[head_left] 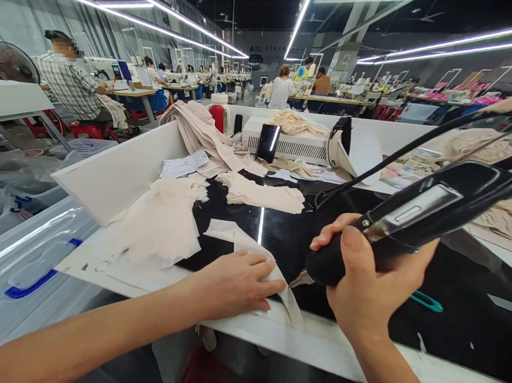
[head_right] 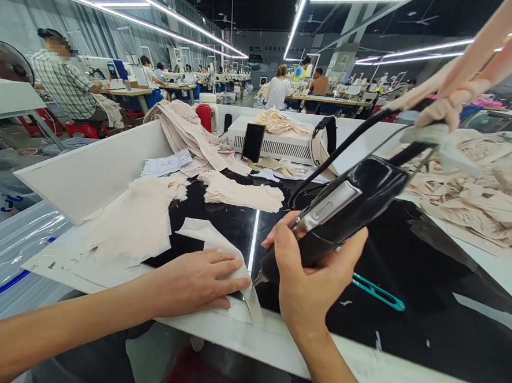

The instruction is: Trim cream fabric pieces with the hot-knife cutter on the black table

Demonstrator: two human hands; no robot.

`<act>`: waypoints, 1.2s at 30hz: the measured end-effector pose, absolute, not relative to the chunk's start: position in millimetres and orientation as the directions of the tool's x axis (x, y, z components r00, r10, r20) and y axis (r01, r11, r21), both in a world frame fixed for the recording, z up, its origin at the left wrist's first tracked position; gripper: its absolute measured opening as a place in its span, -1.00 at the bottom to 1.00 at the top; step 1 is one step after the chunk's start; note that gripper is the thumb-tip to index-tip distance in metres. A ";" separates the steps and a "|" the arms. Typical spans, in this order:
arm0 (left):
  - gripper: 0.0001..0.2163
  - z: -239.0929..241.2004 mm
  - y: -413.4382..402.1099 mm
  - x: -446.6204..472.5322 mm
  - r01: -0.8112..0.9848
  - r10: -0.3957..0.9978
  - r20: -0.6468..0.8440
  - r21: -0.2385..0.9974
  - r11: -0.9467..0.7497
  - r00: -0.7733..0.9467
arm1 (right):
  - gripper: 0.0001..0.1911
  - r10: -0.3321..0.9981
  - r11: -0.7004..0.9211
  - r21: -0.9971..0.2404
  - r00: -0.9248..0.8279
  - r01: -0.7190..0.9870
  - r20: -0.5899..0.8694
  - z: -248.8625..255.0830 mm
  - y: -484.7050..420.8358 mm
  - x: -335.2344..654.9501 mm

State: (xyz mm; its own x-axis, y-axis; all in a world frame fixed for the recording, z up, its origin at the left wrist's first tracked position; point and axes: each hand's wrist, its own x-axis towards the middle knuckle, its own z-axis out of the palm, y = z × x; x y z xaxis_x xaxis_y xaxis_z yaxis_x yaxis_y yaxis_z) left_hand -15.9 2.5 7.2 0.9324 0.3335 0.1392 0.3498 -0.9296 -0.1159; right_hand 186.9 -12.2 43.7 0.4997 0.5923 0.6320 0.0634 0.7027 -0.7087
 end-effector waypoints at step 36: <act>-0.56 2.7 0.5 -14.8 0.356 0.344 0.209 -0.022 -0.934 0.915 | -0.59 0.594 0.717 -0.697 0.524 0.000 0.611 52.5 17.7 175.1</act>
